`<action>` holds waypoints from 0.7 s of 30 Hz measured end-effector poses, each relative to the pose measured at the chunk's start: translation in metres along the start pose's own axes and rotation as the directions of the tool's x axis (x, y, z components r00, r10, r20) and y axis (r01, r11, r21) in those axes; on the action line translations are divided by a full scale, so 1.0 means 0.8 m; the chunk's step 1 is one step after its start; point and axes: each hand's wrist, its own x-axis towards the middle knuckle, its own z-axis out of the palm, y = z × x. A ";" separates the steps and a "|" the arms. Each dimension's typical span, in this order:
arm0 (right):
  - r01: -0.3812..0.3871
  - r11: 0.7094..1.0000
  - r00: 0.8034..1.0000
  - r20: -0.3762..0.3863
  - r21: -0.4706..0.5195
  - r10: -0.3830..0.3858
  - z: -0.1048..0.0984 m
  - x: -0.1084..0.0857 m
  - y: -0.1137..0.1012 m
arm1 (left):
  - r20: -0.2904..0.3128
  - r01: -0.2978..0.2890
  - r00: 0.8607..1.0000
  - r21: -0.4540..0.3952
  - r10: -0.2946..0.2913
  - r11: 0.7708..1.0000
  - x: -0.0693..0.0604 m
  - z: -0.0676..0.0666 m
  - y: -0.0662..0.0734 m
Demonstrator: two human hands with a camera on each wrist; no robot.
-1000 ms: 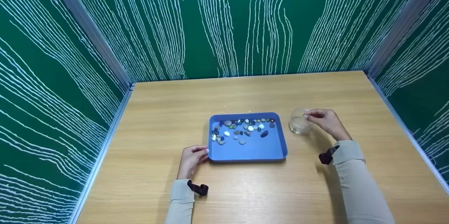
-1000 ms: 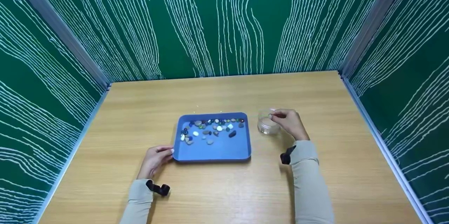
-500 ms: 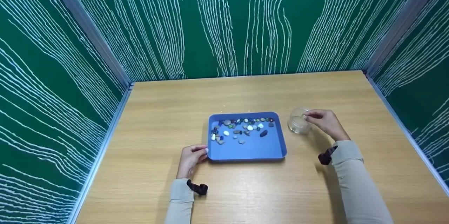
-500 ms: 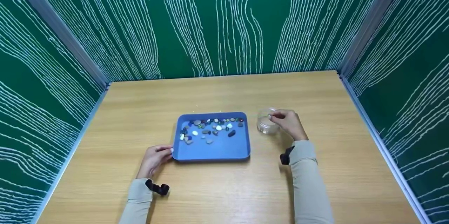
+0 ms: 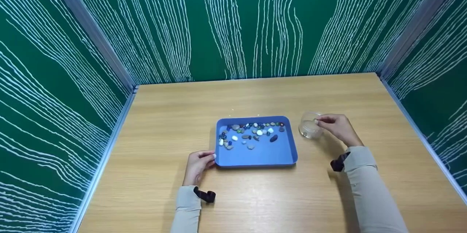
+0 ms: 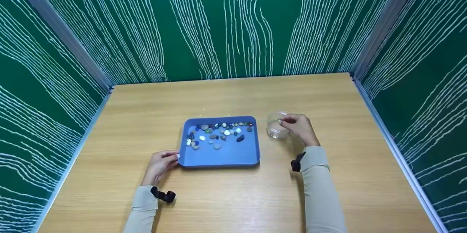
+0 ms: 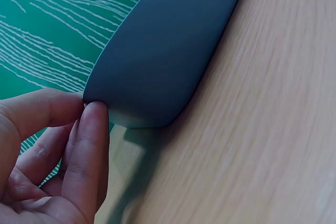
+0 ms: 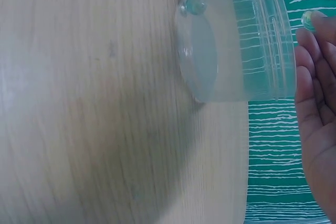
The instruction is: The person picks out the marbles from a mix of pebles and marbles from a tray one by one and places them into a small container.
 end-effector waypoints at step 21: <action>0.004 1.000 1.000 0.020 0.030 -0.004 0.000 -0.004 -0.003 | 0.013 0.001 1.000 -0.021 -0.001 1.000 0.006 -0.002 -0.005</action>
